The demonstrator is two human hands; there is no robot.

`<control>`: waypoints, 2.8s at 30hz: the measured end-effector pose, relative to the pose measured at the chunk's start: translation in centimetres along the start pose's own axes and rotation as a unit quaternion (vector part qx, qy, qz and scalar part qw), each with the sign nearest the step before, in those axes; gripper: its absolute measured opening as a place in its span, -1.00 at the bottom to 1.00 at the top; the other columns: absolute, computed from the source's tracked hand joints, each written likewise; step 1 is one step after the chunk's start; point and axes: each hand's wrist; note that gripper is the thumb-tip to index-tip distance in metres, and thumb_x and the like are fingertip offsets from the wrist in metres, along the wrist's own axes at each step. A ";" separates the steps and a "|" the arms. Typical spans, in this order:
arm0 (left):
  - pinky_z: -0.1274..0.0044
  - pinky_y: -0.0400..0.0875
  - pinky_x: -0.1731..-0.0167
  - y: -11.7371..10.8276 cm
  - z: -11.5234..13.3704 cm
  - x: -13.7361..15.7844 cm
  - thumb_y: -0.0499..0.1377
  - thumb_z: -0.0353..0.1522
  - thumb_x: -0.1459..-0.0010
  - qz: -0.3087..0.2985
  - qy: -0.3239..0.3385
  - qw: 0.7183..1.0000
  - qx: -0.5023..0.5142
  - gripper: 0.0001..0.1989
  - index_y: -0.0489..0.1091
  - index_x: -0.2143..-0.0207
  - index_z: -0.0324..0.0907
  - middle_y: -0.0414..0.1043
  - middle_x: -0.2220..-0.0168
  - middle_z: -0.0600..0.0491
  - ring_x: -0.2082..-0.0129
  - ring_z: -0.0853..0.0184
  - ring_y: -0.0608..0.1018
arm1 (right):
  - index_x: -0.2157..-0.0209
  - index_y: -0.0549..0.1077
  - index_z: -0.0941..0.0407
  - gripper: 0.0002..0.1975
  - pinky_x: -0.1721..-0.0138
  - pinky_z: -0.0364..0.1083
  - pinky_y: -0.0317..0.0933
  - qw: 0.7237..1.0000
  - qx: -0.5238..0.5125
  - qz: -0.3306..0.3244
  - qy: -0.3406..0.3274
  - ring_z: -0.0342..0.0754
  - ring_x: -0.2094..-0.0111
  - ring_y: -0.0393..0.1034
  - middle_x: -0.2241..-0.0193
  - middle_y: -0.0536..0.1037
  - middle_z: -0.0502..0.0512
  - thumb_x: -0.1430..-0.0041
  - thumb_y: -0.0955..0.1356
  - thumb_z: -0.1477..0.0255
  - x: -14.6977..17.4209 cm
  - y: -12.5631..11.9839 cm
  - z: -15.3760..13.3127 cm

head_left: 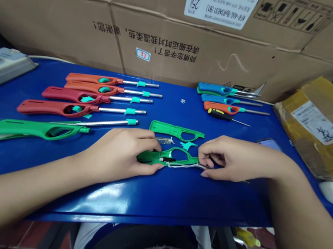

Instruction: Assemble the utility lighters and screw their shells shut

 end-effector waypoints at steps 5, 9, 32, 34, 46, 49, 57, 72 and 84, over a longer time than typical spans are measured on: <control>0.50 0.46 0.32 0.0 0.1 0.0 0.26 -0.23 -0.25 0.015 -0.002 1.000 -0.001 -0.77 0.48 0.09 -0.13 0.55 0.15 0.07 0.22 0.27 0.63 | 0.36 0.47 0.10 -0.88 0.42 -0.20 0.12 0.999 0.019 0.010 -0.025 -0.21 0.45 0.27 0.47 0.42 -0.10 -0.22 0.43 0.38 -0.3 0.1 0.3; 0.51 0.49 0.29 -0.1 0.3 0.1 0.21 -0.29 -0.29 0.020 0.010 1.000 0.003 -0.77 0.45 0.02 -0.11 0.52 0.08 0.06 0.23 0.30 0.62 | 0.35 0.48 0.10 -0.89 0.40 -0.19 0.12 0.998 0.028 0.033 -0.043 -0.21 0.44 0.27 0.46 0.41 -0.10 -0.23 0.43 0.37 -0.4 0.1 0.5; 0.52 0.46 0.20 0.4 0.5 0.1 0.12 -0.40 -0.35 0.005 0.052 0.998 0.030 -0.85 0.47 0.10 -0.15 0.55 0.20 0.08 0.20 0.33 0.60 | 0.07 0.46 0.07 -0.80 0.29 -0.12 0.14 0.972 0.138 0.181 -0.052 -0.09 0.28 0.38 0.13 0.50 0.06 -0.28 0.33 0.44 -1.7 1.4 1.1; 0.53 0.44 0.24 0.3 0.6 0.1 0.13 -0.40 -0.33 0.001 0.047 0.999 0.026 -0.87 0.46 0.12 -0.15 0.55 0.21 0.09 0.23 0.34 0.59 | 0.07 0.45 0.06 -0.80 0.31 -0.11 0.12 0.974 0.138 0.175 -0.041 -0.09 0.29 0.36 0.14 0.51 0.05 -0.28 0.34 0.40 -1.4 1.1 1.0; 0.55 0.38 0.32 0.2 0.7 0.2 0.13 -0.39 -0.32 -0.012 0.032 0.999 0.016 -0.89 0.44 0.15 -0.15 0.53 0.24 0.11 0.30 0.38 0.56 | 0.17 0.48 0.12 -0.88 0.32 -0.14 0.12 0.983 0.061 0.171 -0.031 -0.12 0.37 0.36 0.29 0.58 0.06 -0.30 0.31 0.46 -1.7 1.1 0.6; 0.55 0.38 0.32 0.2 0.7 0.2 0.12 -0.39 -0.33 -0.010 0.036 0.999 0.016 -0.88 0.45 0.14 -0.15 0.53 0.24 0.10 0.31 0.38 0.56 | 0.15 0.46 0.11 -0.85 0.30 -0.15 0.14 0.986 0.033 0.163 -0.026 -0.12 0.33 0.39 0.26 0.58 0.06 -0.32 0.28 0.49 -1.9 1.1 0.6; 0.55 0.38 0.35 0.1 0.9 0.1 0.11 -0.38 -0.33 -0.008 0.036 0.999 0.018 -0.86 0.46 0.14 -0.15 0.55 0.25 0.08 0.33 0.37 0.57 | 0.23 0.45 0.11 -0.79 0.40 -0.15 0.06 0.976 0.041 0.212 0.001 -0.15 0.45 0.30 0.43 0.50 -0.01 -0.33 0.33 0.25 -1.8 1.0 0.5; 0.55 0.39 0.36 0.1 0.8 0.1 0.12 -0.38 -0.33 -0.004 0.045 0.999 0.018 -0.87 0.45 0.14 -0.15 0.55 0.25 0.08 0.34 0.38 0.57 | 0.11 0.42 0.11 -0.83 0.41 -0.17 0.07 0.983 0.022 0.182 0.017 -0.16 0.47 0.31 0.42 0.52 -0.02 -0.25 0.31 0.47 -1.8 1.3 0.9; 0.56 0.39 0.36 0.0 1.0 0.0 0.10 -0.38 -0.33 0.001 0.041 0.999 0.018 -0.84 0.47 0.14 -0.16 0.56 0.27 0.07 0.34 0.37 0.58 | 0.25 0.45 0.10 -0.77 0.41 -0.13 0.03 0.974 0.098 0.195 0.063 -0.10 0.41 0.33 0.39 0.53 0.03 -0.22 0.40 0.22 -1.8 1.2 1.0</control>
Point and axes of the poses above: each hand's wrist, its own x-axis away from the middle knuckle, its own y-axis out of the palm, z = x × y
